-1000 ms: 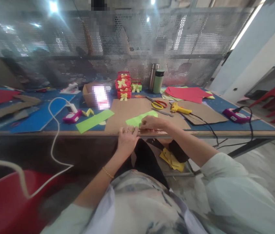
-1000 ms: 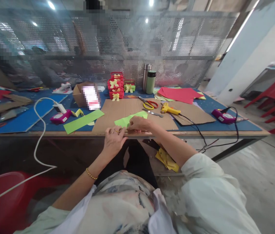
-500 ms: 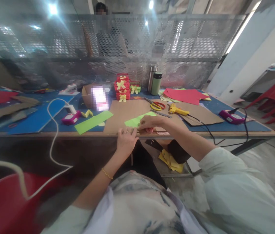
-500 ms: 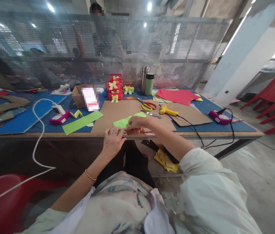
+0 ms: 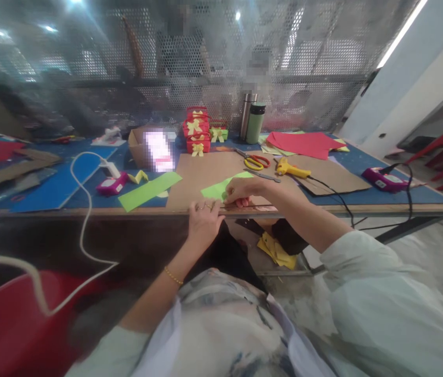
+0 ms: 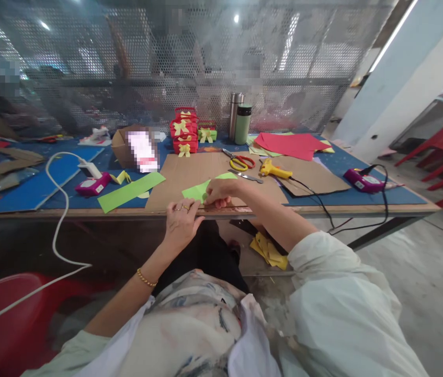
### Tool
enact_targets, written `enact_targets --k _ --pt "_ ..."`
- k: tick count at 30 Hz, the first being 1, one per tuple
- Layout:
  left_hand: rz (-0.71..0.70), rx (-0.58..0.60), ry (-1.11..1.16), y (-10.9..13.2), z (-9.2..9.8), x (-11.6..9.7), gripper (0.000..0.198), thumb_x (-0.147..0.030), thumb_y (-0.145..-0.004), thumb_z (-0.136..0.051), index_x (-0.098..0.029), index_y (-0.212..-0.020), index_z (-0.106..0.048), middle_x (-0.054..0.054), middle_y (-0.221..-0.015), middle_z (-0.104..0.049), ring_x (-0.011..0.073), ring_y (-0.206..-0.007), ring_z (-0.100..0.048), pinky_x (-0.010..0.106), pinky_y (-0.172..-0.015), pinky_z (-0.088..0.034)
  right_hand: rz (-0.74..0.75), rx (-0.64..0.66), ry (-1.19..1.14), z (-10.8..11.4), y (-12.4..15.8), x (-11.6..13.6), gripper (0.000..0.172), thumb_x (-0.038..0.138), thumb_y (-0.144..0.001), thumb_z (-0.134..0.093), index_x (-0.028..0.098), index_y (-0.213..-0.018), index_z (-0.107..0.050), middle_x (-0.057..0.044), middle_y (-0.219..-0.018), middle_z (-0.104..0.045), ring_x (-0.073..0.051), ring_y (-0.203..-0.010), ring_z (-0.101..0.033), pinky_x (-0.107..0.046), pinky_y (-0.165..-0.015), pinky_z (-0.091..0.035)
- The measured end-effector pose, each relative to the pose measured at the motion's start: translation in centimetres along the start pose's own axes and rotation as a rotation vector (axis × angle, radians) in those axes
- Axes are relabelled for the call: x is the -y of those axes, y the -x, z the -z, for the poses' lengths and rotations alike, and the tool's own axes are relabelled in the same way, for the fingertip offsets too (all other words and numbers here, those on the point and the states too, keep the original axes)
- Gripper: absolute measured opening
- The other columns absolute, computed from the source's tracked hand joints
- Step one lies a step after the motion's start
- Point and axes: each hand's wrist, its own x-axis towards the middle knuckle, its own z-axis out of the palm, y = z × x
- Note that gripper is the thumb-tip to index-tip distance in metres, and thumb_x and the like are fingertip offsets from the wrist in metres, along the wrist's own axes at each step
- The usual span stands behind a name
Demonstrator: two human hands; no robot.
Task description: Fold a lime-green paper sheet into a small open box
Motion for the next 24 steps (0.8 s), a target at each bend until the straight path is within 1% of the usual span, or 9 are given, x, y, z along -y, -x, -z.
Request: enact_targets --k 4,7,10,12,15,17,20,22,24 --pt "0.012 0.004 0.006 -0.4 0.5 0.1 0.032 -0.034 -0.096 -0.058 -0.019 -0.125 -0.064 0.015 -0.12 -0.069 0.031 -0.114 -0.059 0.047 -0.1 -0.035 -0.009 0.0 0.007 0.0 0.0 0.0 0.026 0.041 -0.077 -0.073 0.017 -0.071 -0.065 0.001 -0.053 -0.063 -0.012 -0.048 -0.056 -0.025 -0.054 -0.046" --pt "0.027 0.016 0.027 -1.2 1.2 0.5 0.024 -0.035 -0.1 -0.052 -0.019 -0.108 -0.067 0.012 -0.107 -0.072 0.0288 -0.104 -0.062 0.046 -0.095 -0.037 0.045 -0.002 -0.025 -0.2 0.0 -0.3 0.025 0.04 -0.077 -0.072 0.017 -0.07 -0.063 0.002 -0.054 -0.063 -0.011 -0.048 -0.057 -0.024 -0.053 -0.046" --pt "0.038 0.049 0.027 -2.5 1.6 1.2 0.024 -0.031 -0.101 -0.047 -0.018 -0.096 -0.066 0.011 -0.098 -0.071 0.0271 -0.097 -0.062 0.044 -0.09 -0.039 0.049 -0.005 -0.056 -0.3 0.0 -0.6 0.022 0.036 -0.077 -0.07 0.017 -0.069 -0.062 0.001 -0.057 -0.065 -0.012 -0.051 -0.06 -0.023 -0.055 -0.048" --pt "0.049 0.08 0.006 -3.5 1.7 1.6 0.022 -0.03 -0.099 -0.051 -0.018 -0.09 -0.067 0.012 -0.094 -0.071 0.0274 -0.096 -0.062 0.043 -0.086 -0.041 0.034 -0.006 -0.057 -0.3 -0.1 -0.7 0.019 0.033 -0.078 -0.069 0.017 -0.069 -0.063 0.0 -0.059 -0.067 -0.012 -0.053 -0.062 -0.024 -0.056 -0.049" --pt "0.079 0.139 -0.019 -5.1 1.7 1.8 0.023 -0.036 -0.094 -0.061 -0.019 -0.08 -0.068 0.012 -0.092 -0.07 0.029 -0.095 -0.063 0.042 -0.082 -0.044 0.029 -0.009 -0.037 -0.2 -0.1 -0.7 0.015 0.03 -0.079 -0.069 0.017 -0.071 -0.065 -0.001 -0.062 -0.07 -0.013 -0.054 -0.063 -0.024 -0.057 -0.049" --pt "0.098 0.202 -0.021 -6.1 2.0 1.9 0.027 -0.041 -0.09 -0.065 -0.019 -0.076 -0.068 0.013 -0.094 -0.07 0.03 -0.096 -0.063 0.042 -0.082 -0.046 0.031 -0.016 -0.011 -0.1 -0.1 -0.7 0.014 0.029 -0.079 -0.068 0.017 -0.072 -0.065 -0.002 -0.065 -0.071 -0.013 -0.055 -0.064 -0.024 -0.058 -0.049" --pt "0.133 0.364 0.007 -7.4 3.0 1.8 0.031 -0.047 -0.087 -0.066 -0.018 -0.077 -0.071 0.013 -0.096 -0.071 0.0301 -0.097 -0.064 0.041 -0.084 -0.047 0.044 -0.019 0.012 0.0 -0.1 -0.7 0.015 0.031 -0.079 -0.069 0.017 -0.076 -0.067 -0.002 -0.069 -0.073 -0.013 -0.057 -0.065 -0.023 -0.058 -0.049" --pt "0.176 0.48 0.047 -8.2 3.8 1.8 0.031 -0.047 -0.086 -0.065 -0.018 -0.077 -0.072 0.011 -0.091 -0.072 0.0286 -0.093 -0.065 0.037 -0.081 -0.047 0.05 -0.012 0.015 0.0 0.0 -0.7 0.018 0.034 -0.079 -0.071 0.017 -0.079 -0.067 -0.002 -0.071 -0.074 -0.013 -0.058 -0.065 -0.023 -0.059 -0.049" --pt "0.205 0.571 0.091 -8.9 4.5 1.8 0.03 -0.045 -0.084 -0.065 -0.019 -0.074 -0.071 0.009 -0.082 -0.071 0.026 -0.085 -0.066 0.033 -0.074 -0.046 0.043 -0.005 0.011 -0.1 -0.1 -0.7 0.02 0.036 -0.079 -0.071 0.017 -0.079 -0.067 -0.003 -0.072 -0.074 -0.013 -0.058 -0.065 -0.022 -0.059 -0.049"
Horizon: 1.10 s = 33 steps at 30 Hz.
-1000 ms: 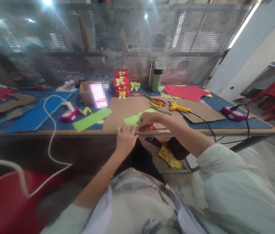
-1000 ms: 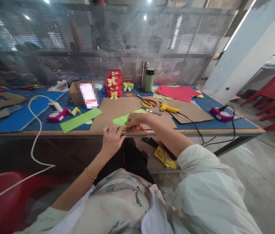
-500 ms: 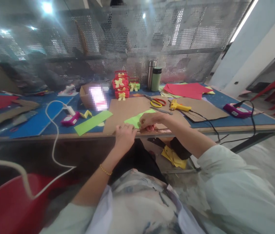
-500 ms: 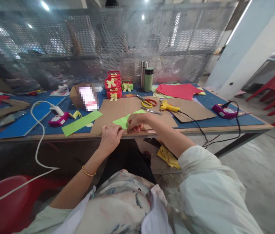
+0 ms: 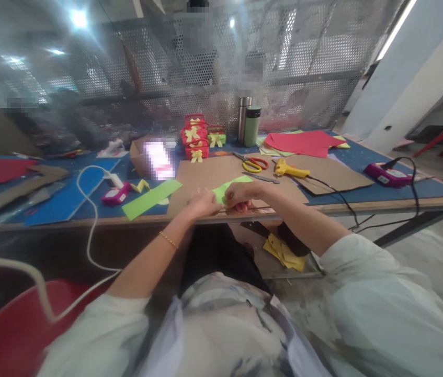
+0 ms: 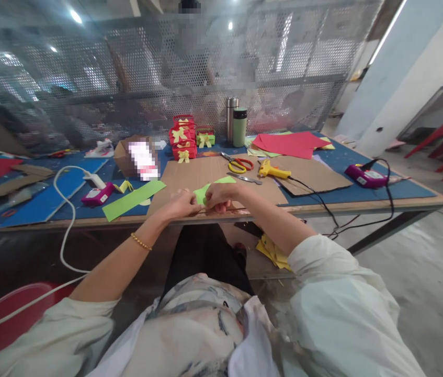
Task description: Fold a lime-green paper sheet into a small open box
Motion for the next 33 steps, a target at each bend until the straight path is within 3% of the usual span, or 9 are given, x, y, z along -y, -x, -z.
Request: enact_targets --k 3,7,11,18,26,33 --pt "-0.03 0.092 0.021 -0.4 0.8 -0.2 0.026 -0.041 -0.081 -0.063 -0.019 -0.068 -0.068 0.007 -0.071 -0.068 0.0216 -0.073 -0.062 0.03 -0.064 -0.04 -0.017 0.005 -0.006 -0.1 -0.2 -0.1 0.019 0.034 -0.08 -0.071 0.016 -0.076 -0.066 -0.003 -0.071 -0.073 -0.012 -0.057 -0.065 -0.022 -0.059 -0.049" --pt "-0.068 0.127 0.03 -0.8 0.9 0.0 0.02 -0.032 -0.078 -0.06 -0.019 -0.063 -0.063 0.005 -0.065 -0.062 0.0185 -0.064 -0.056 0.03 -0.058 -0.035 -0.019 -0.013 -0.015 -0.2 -0.2 -0.1 0.014 0.029 -0.081 -0.069 0.016 -0.078 -0.066 -0.002 -0.068 -0.071 -0.012 -0.055 -0.063 -0.022 -0.058 -0.048" --pt "-0.082 0.123 0.073 -0.9 0.5 0.4 0.018 -0.024 -0.076 -0.057 -0.019 -0.059 -0.059 0.003 -0.06 -0.058 0.0165 -0.061 -0.052 0.029 -0.058 -0.034 -0.032 -0.022 0.0 -0.2 0.1 0.1 0.012 0.028 -0.081 -0.069 0.017 -0.079 -0.068 -0.001 -0.063 -0.069 -0.013 -0.055 -0.064 -0.023 -0.059 -0.049" --pt "-0.117 0.088 0.136 -1.0 0.0 1.2 0.02 -0.032 -0.075 -0.059 -0.019 -0.059 -0.058 0.002 -0.059 -0.054 0.016 -0.059 -0.049 0.03 -0.058 -0.033 -0.016 -0.013 0.01 -0.1 0.6 0.4 0.011 0.027 -0.083 -0.066 0.017 -0.08 -0.067 0.0 -0.061 -0.068 -0.013 -0.054 -0.063 -0.023 -0.058 -0.049" --pt "-0.113 0.12 0.189 -1.0 0.0 1.2 0.017 -0.023 -0.072 -0.057 -0.019 -0.056 -0.053 0.0 -0.054 -0.051 0.0146 -0.056 -0.047 0.03 -0.056 -0.031 -0.032 -0.03 -0.01 -0.2 0.9 0.6 0.01 0.025 -0.083 -0.067 0.017 -0.079 -0.067 -0.001 -0.062 -0.068 -0.013 -0.054 -0.063 -0.023 -0.058 -0.049" --pt "-0.114 0.015 0.12 -0.8 -0.4 1.1 0.028 -0.033 -0.075 -0.06 -0.02 -0.052 -0.053 0.002 -0.056 -0.052 0.0161 -0.06 -0.049 0.029 -0.06 -0.032 -0.026 -0.021 -0.007 -0.1 1.0 0.7 0.009 0.024 -0.085 -0.065 0.017 -0.08 -0.066 0.0 -0.063 -0.068 -0.012 -0.053 -0.063 -0.022 -0.056 -0.048"
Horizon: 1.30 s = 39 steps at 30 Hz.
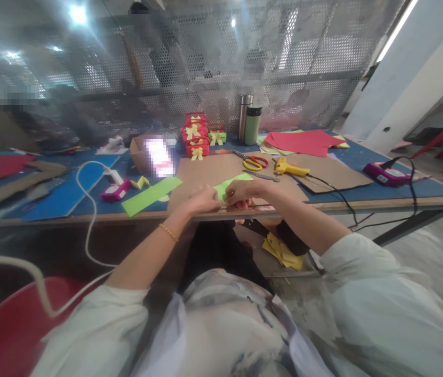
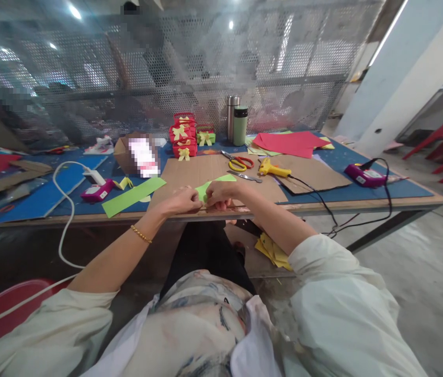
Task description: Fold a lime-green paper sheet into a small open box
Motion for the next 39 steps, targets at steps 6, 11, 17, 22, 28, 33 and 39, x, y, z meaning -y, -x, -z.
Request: enact_targets --k 6,11,17,22,28,33,39 --pt "0.02 0.024 -0.024 0.4 0.4 -0.6 0.026 -0.033 -0.076 -0.062 -0.02 -0.055 -0.055 0.002 -0.058 -0.054 0.0162 -0.061 -0.051 0.029 -0.057 -0.031 0.02 -0.005 0.014 0.0 0.2 0.0 0.011 0.028 -0.082 -0.068 0.017 -0.08 -0.067 -0.001 -0.063 -0.069 -0.014 -0.055 -0.064 -0.023 -0.058 -0.049" --pt "0.034 0.015 -0.014 0.4 0.3 -0.5 0.02 -0.032 -0.075 -0.061 -0.02 -0.059 -0.057 0.002 -0.062 -0.056 0.0165 -0.061 -0.051 0.029 -0.058 -0.032 0.03 -0.007 -0.011 -0.2 -0.2 -0.4 0.013 0.03 -0.08 -0.069 0.017 -0.08 -0.067 0.0 -0.061 -0.068 -0.014 -0.054 -0.064 -0.024 -0.057 -0.05" --pt "0.019 0.052 0.093 0.2 0.2 0.2 0.016 -0.025 -0.071 -0.059 -0.02 -0.056 -0.054 -0.001 -0.056 -0.051 0.0147 -0.059 -0.047 0.029 -0.057 -0.031 0.026 -0.008 -0.044 -0.5 -0.9 -1.2 0.015 0.033 -0.082 -0.067 0.018 -0.08 -0.067 0.001 -0.059 -0.067 -0.013 -0.053 -0.063 -0.023 -0.055 -0.048" --pt "0.047 0.099 0.163 0.0 0.2 0.5 0.018 -0.021 -0.068 -0.059 -0.021 -0.053 -0.048 -0.003 -0.052 -0.043 0.0133 -0.054 -0.04 0.03 -0.055 -0.028 0.019 -0.01 -0.03 -0.5 -0.8 -1.0 0.015 0.032 -0.082 -0.067 0.018 -0.078 -0.066 0.001 -0.059 -0.066 -0.012 -0.053 -0.061 -0.022 -0.055 -0.047" --pt "0.05 0.134 0.24 -0.1 0.2 0.7 0.023 -0.017 -0.067 -0.059 -0.021 -0.053 -0.042 -0.003 -0.052 -0.042 0.0119 -0.053 -0.038 0.029 -0.054 -0.027 0.03 -0.023 -0.051 -0.6 -0.4 -0.8 0.013 0.028 -0.083 -0.065 0.017 -0.076 -0.063 0.002 -0.057 -0.064 -0.011 -0.05 -0.059 -0.022 -0.054 -0.046" --pt "0.066 0.13 0.248 0.2 0.6 1.3 0.022 -0.016 -0.067 -0.058 -0.021 -0.053 -0.042 -0.002 -0.049 -0.046 0.0123 -0.05 -0.042 0.028 -0.053 -0.03 0.027 -0.033 -0.057 -0.6 -0.6 -1.0 0.014 0.029 -0.081 -0.068 0.018 -0.075 -0.064 0.002 -0.056 -0.065 -0.012 -0.051 -0.06 -0.022 -0.055 -0.046" --pt "0.084 0.123 0.212 0.7 1.2 2.5 0.016 -0.019 -0.067 -0.056 -0.021 -0.053 -0.048 0.0 -0.05 -0.054 0.0141 -0.049 -0.049 0.028 -0.052 -0.032 0.021 -0.048 -0.059 -0.7 -0.6 -1.1 0.014 0.031 -0.082 -0.068 0.018 -0.076 -0.064 0.002 -0.056 -0.065 -0.011 -0.05 -0.06 -0.022 -0.053 -0.046"
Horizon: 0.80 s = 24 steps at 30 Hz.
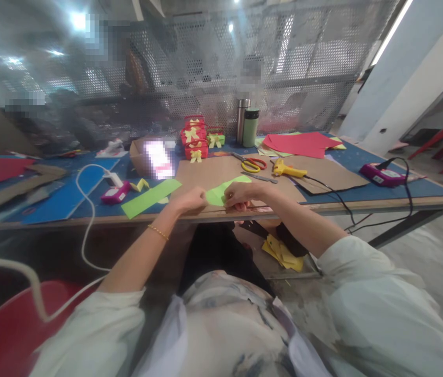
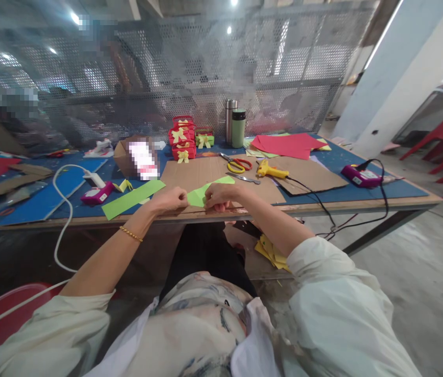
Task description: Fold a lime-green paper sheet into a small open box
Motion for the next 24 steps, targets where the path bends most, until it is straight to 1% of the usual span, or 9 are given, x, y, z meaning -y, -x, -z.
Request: enact_targets --k 8,10,12,13,14,15,17,20,24 --pt "0.051 -0.1 -0.077 0.3 0.6 1.2 0.012 -0.021 -0.07 -0.064 -0.02 -0.06 -0.056 0.002 -0.059 -0.059 0.0172 -0.063 -0.055 0.028 -0.059 -0.036 0.038 0.024 -0.002 0.1 -0.2 -0.4 0.018 0.034 -0.08 -0.07 0.017 -0.078 -0.064 0.001 -0.058 -0.066 -0.011 -0.05 -0.061 -0.021 -0.054 -0.047" --pt "0.069 -0.195 -0.152 0.5 0.1 1.0 0.009 -0.019 -0.074 -0.062 -0.019 -0.065 -0.059 0.005 -0.068 -0.062 0.0206 -0.073 -0.059 0.03 -0.066 -0.04 0.038 0.032 -0.007 0.1 -0.3 -0.3 0.018 0.034 -0.08 -0.07 0.017 -0.078 -0.064 0.002 -0.057 -0.066 -0.012 -0.051 -0.062 -0.021 -0.054 -0.047" --pt "0.05 -0.367 -0.247 0.6 -0.9 0.3 0.006 -0.017 -0.08 -0.058 -0.017 -0.076 -0.063 0.011 -0.086 -0.065 0.0245 -0.086 -0.062 0.032 -0.075 -0.043 0.029 0.041 -0.01 0.1 -0.3 -0.2 0.018 0.034 -0.08 -0.07 0.017 -0.078 -0.063 0.002 -0.057 -0.065 -0.012 -0.052 -0.062 -0.021 -0.054 -0.047" --pt "0.006 -0.44 -0.28 0.7 -1.5 -0.2 0.008 -0.017 -0.083 -0.056 -0.017 -0.083 -0.064 0.013 -0.096 -0.065 0.0257 -0.093 -0.062 0.033 -0.08 -0.044 0.024 0.037 -0.008 0.1 -0.2 -0.1 0.018 0.034 -0.08 -0.071 0.017 -0.078 -0.063 0.002 -0.057 -0.065 -0.012 -0.051 -0.061 -0.021 -0.054 -0.047" --pt "-0.061 -0.46 -0.282 0.7 -2.1 -0.7 0.012 -0.018 -0.087 -0.054 -0.017 -0.091 -0.065 0.014 -0.104 -0.064 0.0257 -0.097 -0.062 0.034 -0.084 -0.045 0.017 0.029 -0.003 0.1 -0.2 0.0 0.019 0.034 -0.08 -0.071 0.018 -0.077 -0.063 0.002 -0.058 -0.065 -0.011 -0.051 -0.061 -0.021 -0.054 -0.047" --pt "-0.121 -0.443 -0.266 0.6 -2.6 -1.2 0.014 -0.019 -0.089 -0.052 -0.017 -0.095 -0.065 0.013 -0.108 -0.064 0.0251 -0.099 -0.061 0.035 -0.088 -0.045 0.014 0.017 0.006 0.1 -0.1 0.1 0.019 0.034 -0.081 -0.071 0.018 -0.077 -0.063 0.001 -0.058 -0.065 -0.011 -0.051 -0.06 -0.021 -0.054 -0.046" --pt "-0.179 -0.354 -0.212 0.3 -3.4 -1.9 0.016 -0.018 -0.091 -0.05 -0.017 -0.098 -0.065 0.011 -0.104 -0.066 0.0231 -0.097 -0.061 0.035 -0.091 -0.044 0.012 -0.002 0.023 0.0 0.0 0.2 0.018 0.034 -0.081 -0.07 0.018 -0.076 -0.064 0.001 -0.059 -0.066 -0.011 -0.051 -0.06 -0.021 -0.053 -0.045" --pt "-0.144 -0.236 -0.11 -0.2 -3.5 -2.2 0.018 -0.017 -0.091 -0.049 -0.018 -0.098 -0.066 0.005 -0.09 -0.068 0.0203 -0.087 -0.061 0.034 -0.087 -0.045 0.017 -0.003 0.019 -0.1 0.0 0.2 0.015 0.032 -0.082 -0.067 0.018 -0.078 -0.065 0.0 -0.06 -0.067 -0.011 -0.052 -0.061 -0.021 -0.054 -0.046" --pt "-0.125 -0.221 -0.052 -0.4 -3.1 -1.8 0.019 -0.016 -0.089 -0.051 -0.019 -0.098 -0.067 0.002 -0.082 -0.067 0.0181 -0.08 -0.058 0.03 -0.081 -0.043 0.028 0.003 0.041 0.0 0.2 0.3 0.018 0.036 -0.081 -0.067 0.018 -0.079 -0.068 0.0 -0.061 -0.068 -0.013 -0.053 -0.062 -0.022 -0.055 -0.047"
